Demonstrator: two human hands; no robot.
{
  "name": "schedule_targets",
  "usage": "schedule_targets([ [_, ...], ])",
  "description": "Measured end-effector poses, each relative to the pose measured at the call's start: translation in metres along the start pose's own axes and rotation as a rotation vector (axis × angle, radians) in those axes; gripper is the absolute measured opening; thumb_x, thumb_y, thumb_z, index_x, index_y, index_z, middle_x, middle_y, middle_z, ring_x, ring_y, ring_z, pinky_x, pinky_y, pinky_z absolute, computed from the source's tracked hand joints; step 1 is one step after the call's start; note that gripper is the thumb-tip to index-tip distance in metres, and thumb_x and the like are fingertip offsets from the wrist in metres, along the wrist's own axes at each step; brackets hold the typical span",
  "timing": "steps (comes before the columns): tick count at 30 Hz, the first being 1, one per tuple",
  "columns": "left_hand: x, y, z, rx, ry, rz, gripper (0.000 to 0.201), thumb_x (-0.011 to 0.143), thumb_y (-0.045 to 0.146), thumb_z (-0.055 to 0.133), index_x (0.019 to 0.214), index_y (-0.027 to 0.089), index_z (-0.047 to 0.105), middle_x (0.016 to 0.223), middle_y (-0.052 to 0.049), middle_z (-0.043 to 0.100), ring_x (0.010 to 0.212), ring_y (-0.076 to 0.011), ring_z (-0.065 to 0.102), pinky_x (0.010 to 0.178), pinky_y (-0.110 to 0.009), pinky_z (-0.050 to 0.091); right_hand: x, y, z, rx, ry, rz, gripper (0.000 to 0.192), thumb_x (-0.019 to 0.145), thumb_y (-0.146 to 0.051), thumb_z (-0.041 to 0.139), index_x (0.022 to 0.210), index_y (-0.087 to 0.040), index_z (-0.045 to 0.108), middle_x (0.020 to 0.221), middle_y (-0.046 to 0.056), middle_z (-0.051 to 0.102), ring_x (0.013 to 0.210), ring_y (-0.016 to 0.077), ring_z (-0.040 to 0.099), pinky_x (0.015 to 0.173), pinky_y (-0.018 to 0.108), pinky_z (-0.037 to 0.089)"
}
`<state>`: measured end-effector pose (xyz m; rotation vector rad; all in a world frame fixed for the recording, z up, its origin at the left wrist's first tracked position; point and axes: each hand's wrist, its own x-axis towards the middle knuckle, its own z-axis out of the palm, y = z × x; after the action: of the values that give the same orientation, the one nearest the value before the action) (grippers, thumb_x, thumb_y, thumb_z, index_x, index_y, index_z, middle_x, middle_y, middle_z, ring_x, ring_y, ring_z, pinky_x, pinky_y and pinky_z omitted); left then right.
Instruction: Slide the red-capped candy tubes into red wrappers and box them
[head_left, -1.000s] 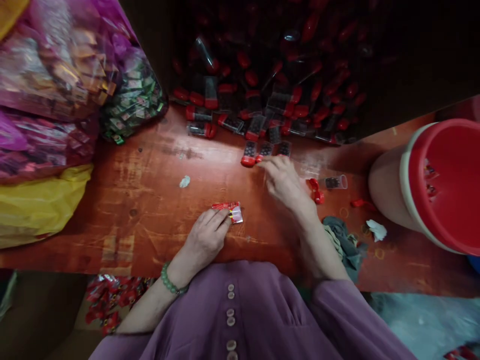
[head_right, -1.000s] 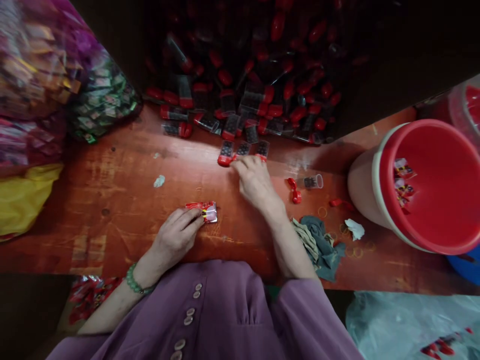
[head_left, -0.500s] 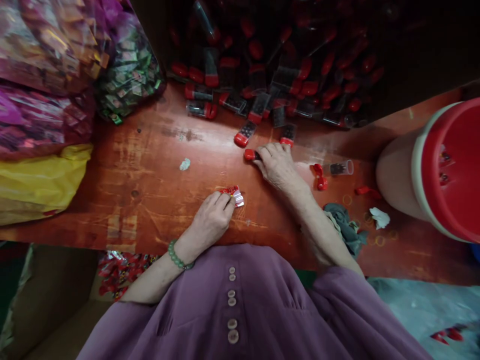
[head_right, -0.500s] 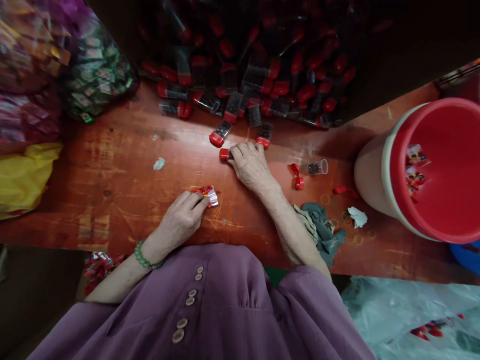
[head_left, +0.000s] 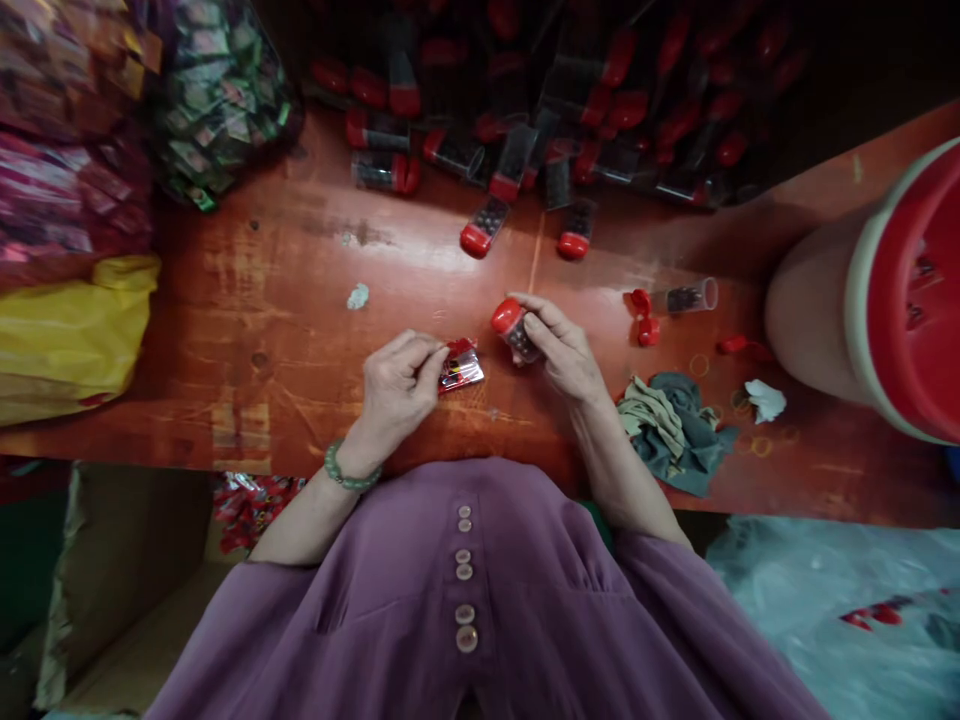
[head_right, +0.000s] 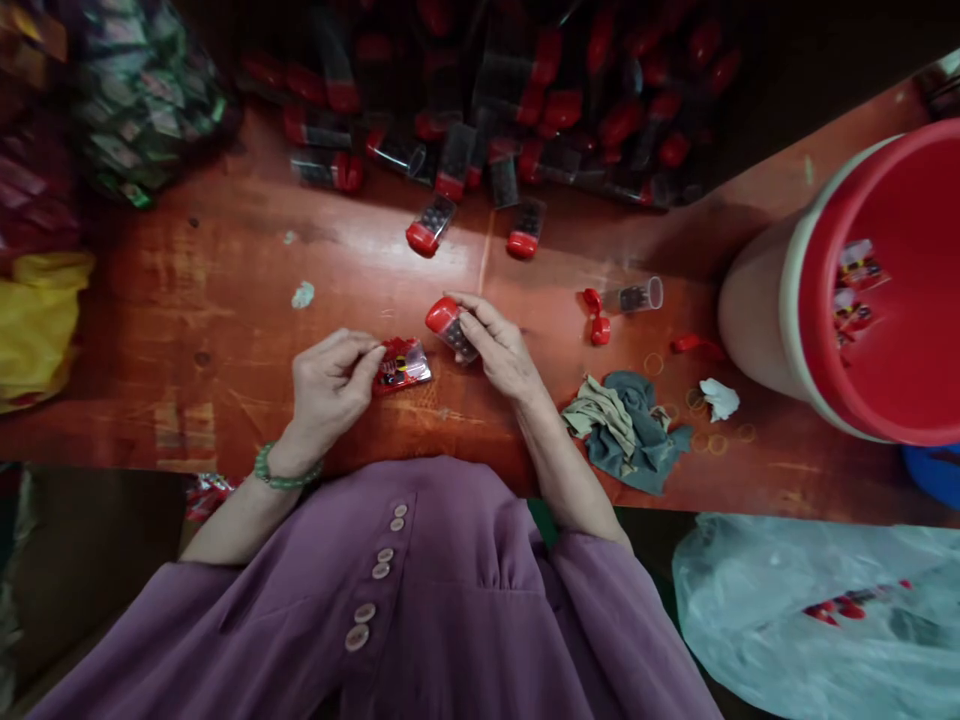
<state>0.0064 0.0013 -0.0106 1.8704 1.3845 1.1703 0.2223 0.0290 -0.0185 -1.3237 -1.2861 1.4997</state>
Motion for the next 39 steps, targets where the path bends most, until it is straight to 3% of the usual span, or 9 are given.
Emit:
schedule_targets([
  [4,0.003,0.001,-0.002,-0.118,0.05,-0.135,0.007,0.081,0.013,0.071,0.075,0.015,0.073,0.07,0.0,0.072,0.062,-0.009,0.064,0.06,-0.02,0.049,-0.008,-0.004,0.008,0.391,-0.019,0.102,0.043,0.083,-0.052,0.07,0.114,-0.023,0.062,0.074,-0.006,0.055,0.048,0.0054,0.04,0.043,0.019,0.035],
  [9,0.002,0.005,-0.005,-0.199,0.035,-0.223,0.006,0.074,0.011,0.076,0.073,0.017,0.074,0.072,0.0,0.075,0.065,-0.01,0.067,0.062,-0.021,0.052,-0.017,-0.022,0.008,0.505,-0.166,0.187,0.041,0.077,-0.042,0.078,0.11,-0.022,0.064,0.072,-0.007,0.053,0.044,0.0027,0.031,0.038,0.019,0.024],
  [14,0.002,0.003,-0.01,-0.155,0.015,-0.067,0.006,0.076,0.013,0.077,0.078,0.018,0.076,0.077,-0.001,0.076,0.069,-0.0107,0.068,0.066,-0.023,0.055,-0.025,-0.034,0.002,0.552,-0.335,0.3,0.042,0.081,-0.036,0.074,0.118,-0.022,0.062,0.064,-0.008,0.047,0.041,0.0023,0.023,0.036,0.018,0.014],
  [23,-0.001,0.002,-0.012,-0.173,-0.055,0.105,0.003,0.083,0.016,0.074,0.086,0.018,0.074,0.08,-0.003,0.076,0.074,-0.0125,0.07,0.072,-0.026,0.058,-0.024,-0.033,-0.004,0.49,-0.538,0.438,0.045,0.085,-0.034,0.069,0.128,-0.022,0.059,0.053,-0.011,0.038,0.038,0.0033,0.021,0.037,0.019,0.012],
  [34,-0.012,-0.004,-0.006,-0.106,-0.15,0.236,0.004,0.09,0.022,0.067,0.091,0.02,0.07,0.085,-0.001,0.075,0.077,-0.0124,0.07,0.073,-0.028,0.057,-0.017,-0.018,-0.005,0.397,-0.526,0.544,0.031,0.083,-0.033,0.069,0.108,-0.015,0.068,0.052,-0.009,0.047,0.038,0.003,0.028,0.037,0.018,0.014],
  [39,-0.015,-0.007,-0.004,0.012,-0.151,0.351,0.028,0.087,0.021,0.07,0.115,0.018,0.065,0.1,-0.008,0.076,0.094,-0.0185,0.071,0.082,-0.034,0.058,-0.016,-0.024,0.001,0.409,-0.457,0.522,0.024,0.082,-0.029,0.07,0.102,-0.015,0.068,0.06,-0.007,0.057,0.042,0.0026,0.037,0.04,0.017,0.021],
])
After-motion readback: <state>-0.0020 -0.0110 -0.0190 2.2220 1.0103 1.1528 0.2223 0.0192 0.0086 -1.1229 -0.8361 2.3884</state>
